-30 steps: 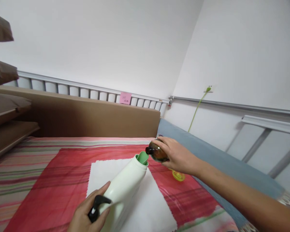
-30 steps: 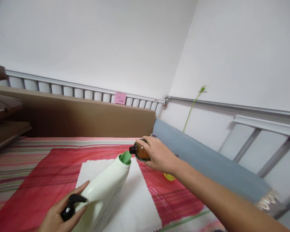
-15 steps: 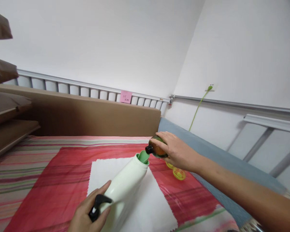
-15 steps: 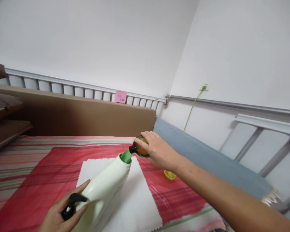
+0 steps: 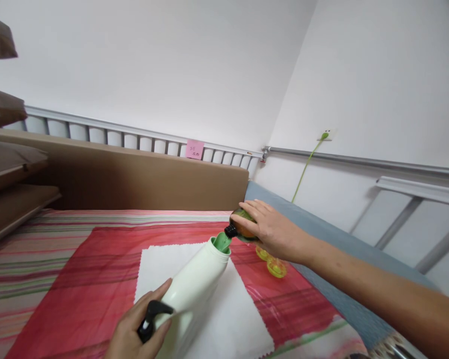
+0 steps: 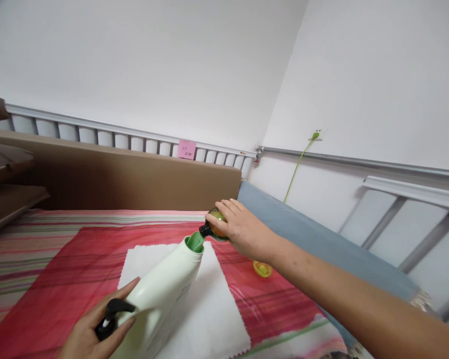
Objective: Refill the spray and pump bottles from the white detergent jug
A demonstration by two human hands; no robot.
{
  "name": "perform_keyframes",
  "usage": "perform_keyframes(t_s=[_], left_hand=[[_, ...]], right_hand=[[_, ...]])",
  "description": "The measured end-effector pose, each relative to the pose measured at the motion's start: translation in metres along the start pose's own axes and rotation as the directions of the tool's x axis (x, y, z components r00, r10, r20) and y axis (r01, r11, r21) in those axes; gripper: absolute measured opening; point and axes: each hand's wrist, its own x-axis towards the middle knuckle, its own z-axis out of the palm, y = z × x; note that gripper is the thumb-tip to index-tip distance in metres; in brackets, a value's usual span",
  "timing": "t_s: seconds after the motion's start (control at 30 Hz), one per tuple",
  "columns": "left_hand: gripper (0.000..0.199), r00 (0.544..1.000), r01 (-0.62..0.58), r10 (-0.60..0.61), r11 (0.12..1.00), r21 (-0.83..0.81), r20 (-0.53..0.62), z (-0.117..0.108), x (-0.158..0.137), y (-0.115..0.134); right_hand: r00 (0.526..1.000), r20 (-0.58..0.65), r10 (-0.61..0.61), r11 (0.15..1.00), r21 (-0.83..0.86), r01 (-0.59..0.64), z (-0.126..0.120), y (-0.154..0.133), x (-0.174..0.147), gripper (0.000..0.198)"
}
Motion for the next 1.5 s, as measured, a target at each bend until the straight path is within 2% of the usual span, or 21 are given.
perform_keyframes(t_s=[0.23, 0.43, 0.6, 0.8, 1.03, 1.13, 1.23, 1.4, 1.43, 1.5], left_hand=[[0.044, 0.972, -0.233, 0.228, 0.954, 0.188, 0.050, 0.000, -0.001, -0.011], [0.044, 0.946, -0.323, 0.321, 0.915, 0.243, 0.048, 0.000, 0.000, -0.014], [0.044, 0.944, -0.327, 0.325, 0.914, 0.238, 0.048, 0.001, -0.001, -0.013], [0.044, 0.947, -0.322, 0.316, 0.914, 0.245, 0.063, 0.001, -0.001, -0.019], [0.046, 0.951, -0.309, 0.301, 0.922, 0.232, 0.072, 0.002, -0.002, -0.020], [0.046, 0.951, -0.309, 0.307, 0.930, 0.196, 0.046, 0.002, -0.002, -0.017], [0.047, 0.951, -0.310, 0.299, 0.930, 0.199, 0.081, 0.002, -0.002, -0.016], [0.049, 0.950, -0.307, 0.286, 0.927, 0.217, 0.123, 0.002, -0.003, -0.020], [0.049, 0.952, -0.302, 0.281, 0.928, 0.217, 0.123, 0.002, -0.003, -0.020], [0.050, 0.956, -0.289, 0.268, 0.933, 0.213, 0.122, 0.003, -0.004, -0.021]], right_hand=[[0.999, 0.032, -0.015, 0.999, -0.039, 0.016, -0.003, 0.000, 0.002, 0.069], [0.999, 0.024, -0.029, 0.998, -0.055, 0.030, -0.001, 0.002, 0.002, 0.071], [0.996, 0.030, -0.085, 0.989, -0.115, 0.088, -0.007, 0.002, 0.006, 0.071], [0.985, 0.049, -0.167, 0.966, -0.190, 0.173, -0.019, 0.001, 0.012, 0.060], [0.970, 0.107, -0.220, 0.941, -0.241, 0.240, -0.033, -0.002, 0.022, 0.061], [0.953, 0.185, -0.240, 0.906, -0.310, 0.288, -0.040, -0.007, 0.030, 0.068], [0.933, 0.257, -0.251, 0.873, -0.357, 0.333, -0.043, -0.015, 0.038, 0.076], [0.890, 0.383, -0.249, 0.837, -0.377, 0.396, -0.042, -0.029, 0.051, 0.102], [0.889, 0.388, -0.244, 0.836, -0.381, 0.395, -0.042, -0.031, 0.053, 0.100], [0.905, 0.348, -0.246, 0.841, -0.388, 0.378, -0.041, -0.034, 0.056, 0.081]])
